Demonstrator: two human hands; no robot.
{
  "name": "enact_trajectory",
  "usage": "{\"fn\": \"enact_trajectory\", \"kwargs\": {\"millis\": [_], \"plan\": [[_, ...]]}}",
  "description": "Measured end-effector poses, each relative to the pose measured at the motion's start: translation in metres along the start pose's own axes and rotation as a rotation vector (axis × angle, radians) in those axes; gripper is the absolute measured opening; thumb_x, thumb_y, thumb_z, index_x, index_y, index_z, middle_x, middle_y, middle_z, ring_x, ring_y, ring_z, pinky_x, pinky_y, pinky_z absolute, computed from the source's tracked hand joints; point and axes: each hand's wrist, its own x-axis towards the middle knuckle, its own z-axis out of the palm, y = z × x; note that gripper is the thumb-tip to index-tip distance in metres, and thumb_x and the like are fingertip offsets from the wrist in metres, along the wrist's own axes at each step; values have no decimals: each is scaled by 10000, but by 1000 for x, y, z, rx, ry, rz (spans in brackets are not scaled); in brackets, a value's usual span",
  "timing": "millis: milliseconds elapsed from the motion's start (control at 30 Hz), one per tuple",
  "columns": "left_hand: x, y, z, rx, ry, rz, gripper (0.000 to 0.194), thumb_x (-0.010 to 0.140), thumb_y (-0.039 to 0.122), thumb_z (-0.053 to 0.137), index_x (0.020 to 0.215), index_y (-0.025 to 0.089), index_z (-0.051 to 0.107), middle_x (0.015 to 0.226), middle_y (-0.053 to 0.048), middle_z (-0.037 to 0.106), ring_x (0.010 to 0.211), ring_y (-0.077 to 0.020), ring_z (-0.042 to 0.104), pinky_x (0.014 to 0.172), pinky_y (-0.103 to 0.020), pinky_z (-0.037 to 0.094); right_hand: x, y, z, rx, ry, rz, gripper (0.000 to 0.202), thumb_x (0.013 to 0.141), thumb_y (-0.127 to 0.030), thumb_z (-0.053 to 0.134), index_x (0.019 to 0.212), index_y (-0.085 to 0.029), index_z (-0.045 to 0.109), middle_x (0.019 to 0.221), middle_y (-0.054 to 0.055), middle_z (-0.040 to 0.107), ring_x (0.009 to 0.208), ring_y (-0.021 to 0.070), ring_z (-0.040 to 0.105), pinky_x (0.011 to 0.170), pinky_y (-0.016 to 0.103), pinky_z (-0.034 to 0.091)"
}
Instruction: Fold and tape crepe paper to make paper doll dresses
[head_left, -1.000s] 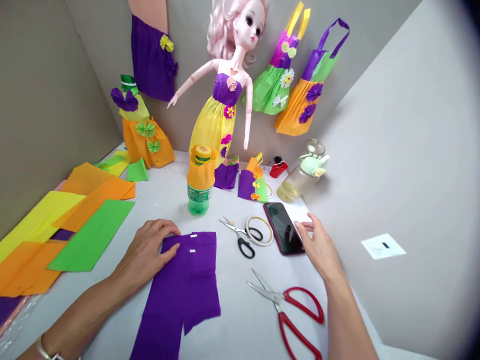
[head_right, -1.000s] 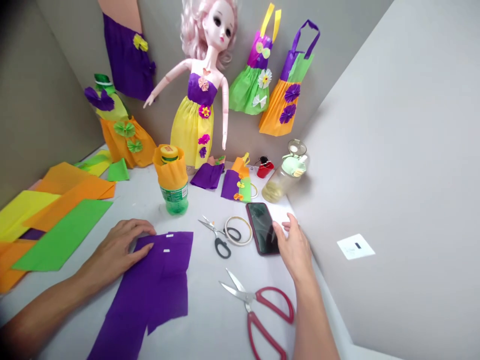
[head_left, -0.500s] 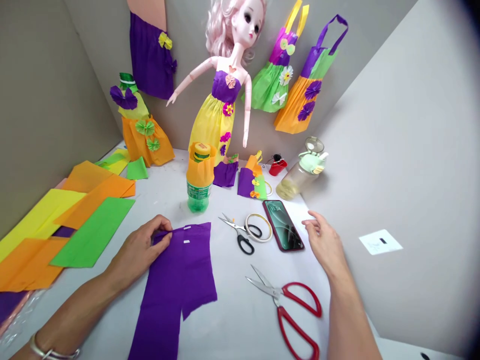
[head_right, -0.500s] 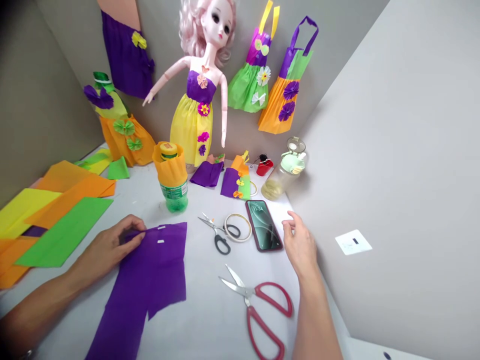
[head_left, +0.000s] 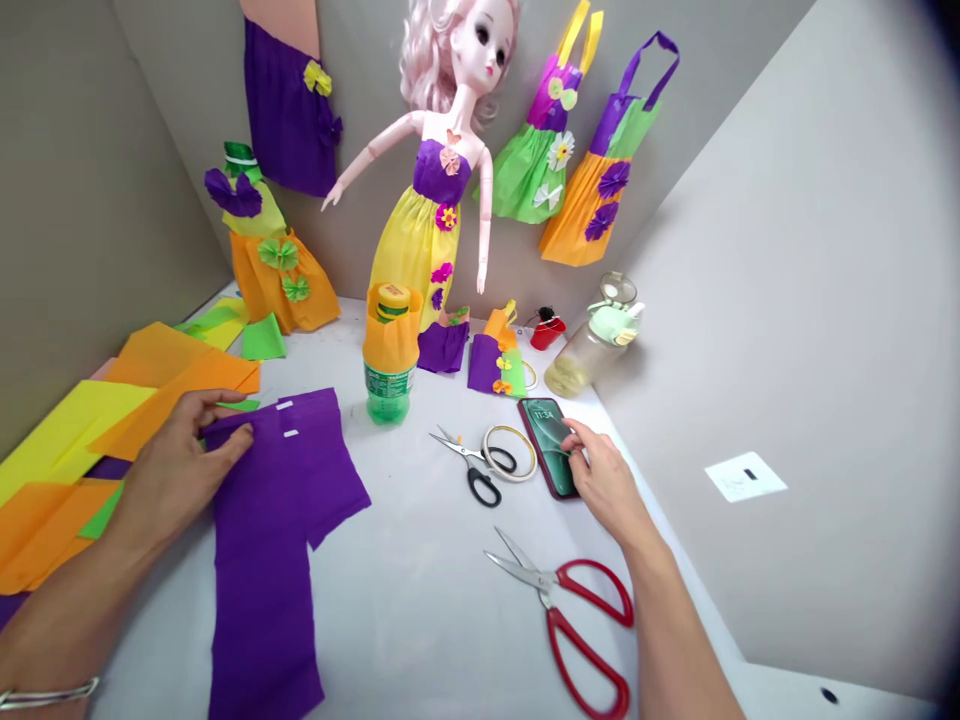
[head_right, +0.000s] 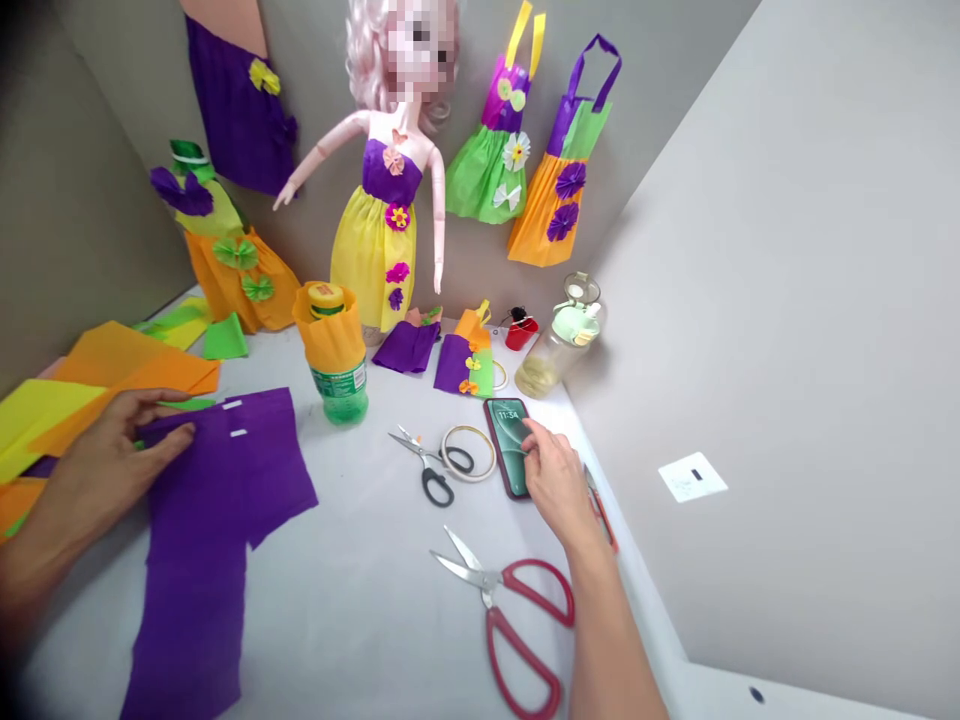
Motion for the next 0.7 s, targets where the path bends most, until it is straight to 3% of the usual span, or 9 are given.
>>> {"fn": "enact_trajectory", "kwargs": {"millis": [100,167,333,467,567,700], "plan": [[2,2,-2,-80,-22,-20,519,849,342,581,1326,202,433,1259,-69,629,1074,-225,619,922,-330,487,2,-1,5,20,17,-43,563,878,-156,374,1438,-210,398,1244,86,634,1216,261,509,1030,452,419],[0,7,-2,-50,43,-22,542,836,355,603,1338,231,440,1335,-50,599,1106,-236,604,970,-356,470,3,-2,3,31,34,-28,590,888,-158,366,1475,-218,342,1317,85,598,1267,258,479,1059,456,399],[-11,20,-4,-5,160,-12,503,844,414,575,1309,249,481,1348,-36,591,1137,-267,578,1007,-407,448,1,-8,-5,26,109,84,556,888,-136,335,1434,-228,393,1247,72,648,1187,262,530,1023,455,407],[-18,23,-3,-15,155,-22,452,845,438,560,1262,268,516,1342,-11,597,906,-215,612,898,-357,485,1,-10,-7,18,149,69,554,865,-109,329,1397,-223,430,1152,60,696,1111,265,564,974,442,422],[-20,23,-1,-31,129,-49,435,838,439,570,1242,283,530,1325,14,611,694,-161,547,769,-311,488,1,-9,-5,8,148,53,555,860,-102,330,1394,-213,432,1146,62,699,1113,265,563,979,443,422],[-21,23,-1,-26,110,-64,428,838,448,568,1234,289,545,1295,24,623,629,-142,498,700,-283,459,1,-6,0,-1,117,9,568,870,-106,333,1421,-219,407,1174,61,686,1169,255,542,1023,445,411]]}}
